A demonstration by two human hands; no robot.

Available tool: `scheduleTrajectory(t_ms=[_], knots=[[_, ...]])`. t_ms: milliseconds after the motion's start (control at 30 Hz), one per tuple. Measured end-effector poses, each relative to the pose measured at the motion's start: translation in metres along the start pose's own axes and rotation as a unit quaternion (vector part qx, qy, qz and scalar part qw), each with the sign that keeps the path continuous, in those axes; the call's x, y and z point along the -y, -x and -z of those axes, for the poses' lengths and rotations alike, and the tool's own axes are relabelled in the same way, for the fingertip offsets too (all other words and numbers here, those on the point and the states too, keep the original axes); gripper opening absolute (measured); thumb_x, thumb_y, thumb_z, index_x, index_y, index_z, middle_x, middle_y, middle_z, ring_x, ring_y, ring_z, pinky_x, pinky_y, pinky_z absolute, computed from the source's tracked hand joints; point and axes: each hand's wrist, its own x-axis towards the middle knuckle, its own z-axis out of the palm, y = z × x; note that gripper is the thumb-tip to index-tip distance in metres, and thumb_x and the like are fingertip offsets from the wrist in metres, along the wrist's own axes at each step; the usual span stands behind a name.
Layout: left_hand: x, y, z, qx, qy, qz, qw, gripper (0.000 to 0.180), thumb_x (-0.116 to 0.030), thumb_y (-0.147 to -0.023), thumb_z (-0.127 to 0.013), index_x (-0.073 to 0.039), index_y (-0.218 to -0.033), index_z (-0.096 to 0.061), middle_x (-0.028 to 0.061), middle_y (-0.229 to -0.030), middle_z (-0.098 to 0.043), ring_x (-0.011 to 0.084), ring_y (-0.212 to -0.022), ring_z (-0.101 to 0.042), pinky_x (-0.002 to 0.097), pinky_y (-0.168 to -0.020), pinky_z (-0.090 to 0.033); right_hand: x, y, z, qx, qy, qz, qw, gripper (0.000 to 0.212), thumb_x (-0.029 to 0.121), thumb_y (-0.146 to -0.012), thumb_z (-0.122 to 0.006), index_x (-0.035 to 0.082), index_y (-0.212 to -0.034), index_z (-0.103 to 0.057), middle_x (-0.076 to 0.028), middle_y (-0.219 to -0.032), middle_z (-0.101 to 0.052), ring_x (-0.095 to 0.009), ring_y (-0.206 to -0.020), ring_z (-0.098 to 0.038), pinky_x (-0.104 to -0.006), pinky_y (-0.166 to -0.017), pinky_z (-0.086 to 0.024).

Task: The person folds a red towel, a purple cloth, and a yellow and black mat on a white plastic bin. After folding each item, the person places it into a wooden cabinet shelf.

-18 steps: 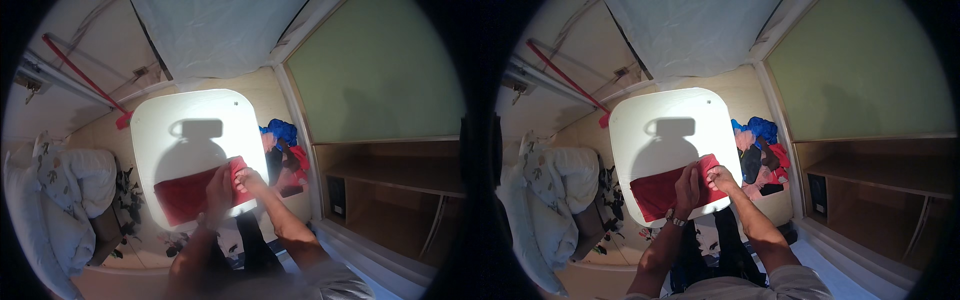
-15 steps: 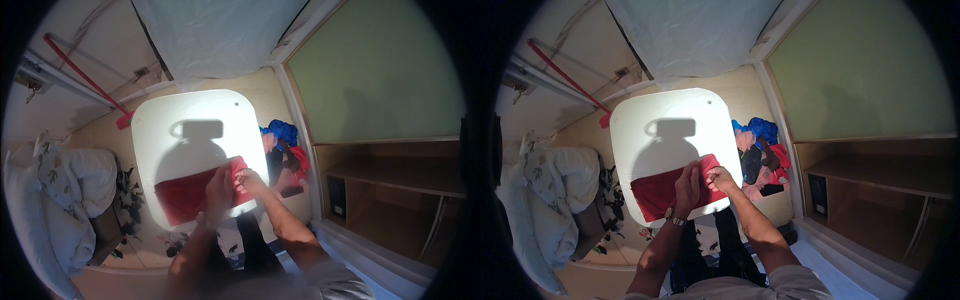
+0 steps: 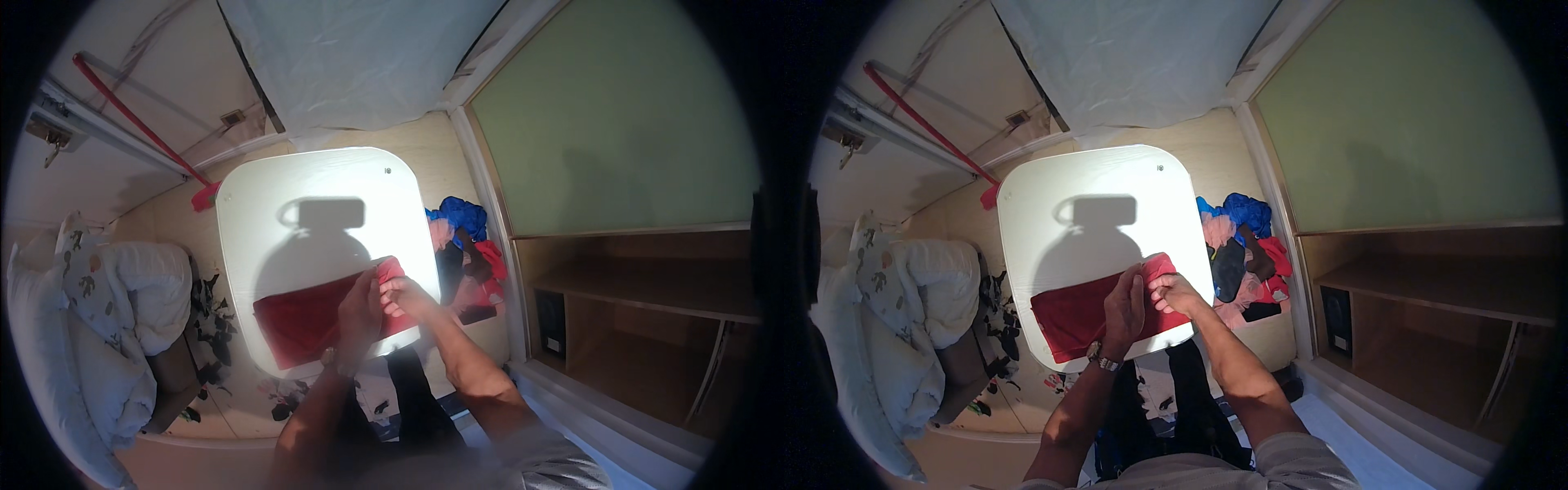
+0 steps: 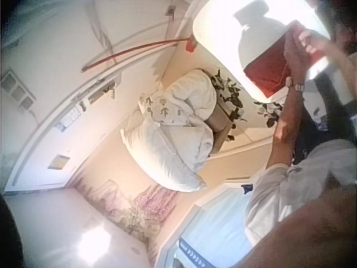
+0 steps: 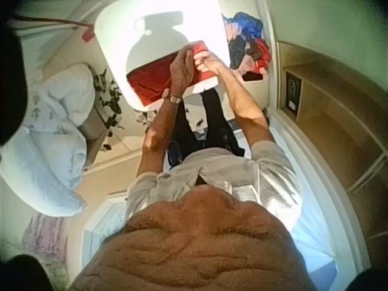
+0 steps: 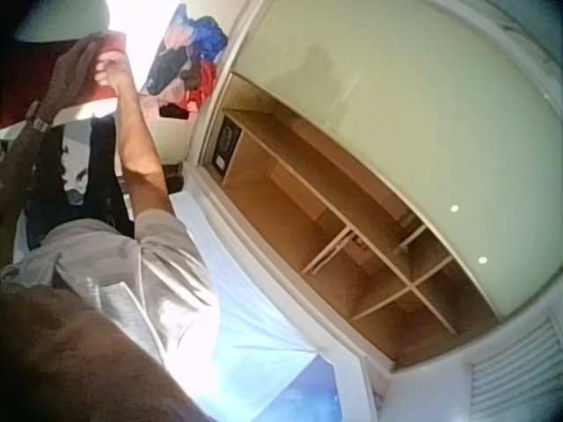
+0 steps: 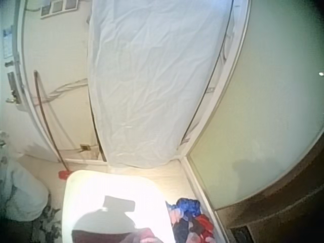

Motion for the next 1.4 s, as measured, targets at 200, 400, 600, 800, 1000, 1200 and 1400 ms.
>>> scheduleTrajectory(t_ms=[200,400,600,800,1000,1200,1400], knots=[[-0.003,0.001,0.001,0.011,-0.001,0.014,1.000,0.033,-0.023,-0.106,-0.048,-0.006,-0.129,-0.064,0.0216,-0.118,-0.069,0.0376,-0.107,-0.069,0.0420,-0.091,-0.055,0.007,0.003,-0.004,0.005,0.006,0.012,1.000,0.031,0.007,-0.104,-0.048,0.009,-0.133,-0.059,-0.005,-0.100,-0.068,-0.015,-0.076,-0.067,-0.0289,-0.064,-0.055],[-0.012,0.002,0.003,0.020,-0.017,0.011,1.000,0.033,-0.021,-0.106,-0.048,-0.003,-0.129,-0.064,0.0214,-0.120,-0.069,0.0345,-0.110,-0.069,0.0399,-0.094,-0.054,0.022,0.018,-0.007,-0.051,-0.054,0.020,0.997,0.034,0.008,-0.103,-0.051,0.012,-0.137,-0.056,-0.006,-0.102,-0.069,-0.016,-0.080,-0.068,-0.0304,-0.072,-0.059],[-0.002,0.013,-0.004,0.029,-0.042,-0.039,0.998,0.029,-0.017,-0.104,-0.055,-0.002,-0.127,-0.064,0.0192,-0.120,-0.070,0.0345,-0.110,-0.069,0.0403,-0.094,-0.054,0.007,0.010,-0.003,-0.220,-0.214,0.064,0.950,0.039,0.015,-0.105,-0.056,0.009,-0.142,-0.049,-0.011,-0.099,-0.071,-0.017,-0.071,-0.069,-0.0275,-0.060,-0.060],[0.004,0.037,-0.037,0.093,-0.178,-0.128,0.971,0.034,-0.017,-0.096,-0.063,-0.006,-0.128,-0.062,0.0155,-0.114,-0.068,0.0349,-0.095,-0.066,0.0424,-0.083,-0.054,-0.021,0.014,0.019,-0.265,-0.309,0.129,0.904,0.028,0.019,-0.105,-0.057,0.007,-0.130,-0.053,-0.008,-0.094,-0.069,-0.016,-0.071,-0.068,-0.0269,-0.058,-0.058],[0.045,0.091,-0.065,0.207,-0.307,-0.127,0.920,0.056,-0.022,-0.086,-0.069,-0.009,-0.139,-0.055,0.0252,-0.145,-0.047,0.0441,-0.132,-0.044,0.0570,-0.110,-0.036,-0.042,0.021,0.020,-0.365,-0.077,0.209,0.904,0.025,0.017,-0.096,-0.068,0.003,-0.115,-0.063,-0.004,-0.091,-0.067,-0.012,-0.069,-0.063,-0.0269,-0.063,-0.054],[0.069,0.129,-0.047,0.168,-0.270,-0.153,0.936,0.057,-0.022,-0.089,-0.067,-0.007,-0.142,-0.054,0.0275,-0.152,-0.041,0.0459,-0.140,-0.039,0.0603,-0.112,-0.034,0.000,0.017,-0.013,-0.427,0.233,0.293,0.823,0.025,0.015,-0.083,-0.080,0.004,-0.099,-0.064,-0.010,-0.085,-0.062,-0.026,-0.077,-0.061,-0.0379,-0.075,-0.052],[0.070,0.144,0.037,0.217,-0.217,-0.052,0.950,0.048,-0.015,-0.093,-0.065,-0.003,-0.139,-0.054,0.0266,-0.143,-0.050,0.0435,-0.134,-0.048,0.0529,-0.113,-0.039,-0.013,-0.014,0.004,-0.364,0.188,0.308,0.859,0.020,0.006,-0.082,-0.076,0.006,-0.099,-0.065,-0.008,-0.088,-0.062,-0.023,-0.080,-0.061,-0.0350,-0.076,-0.053]])
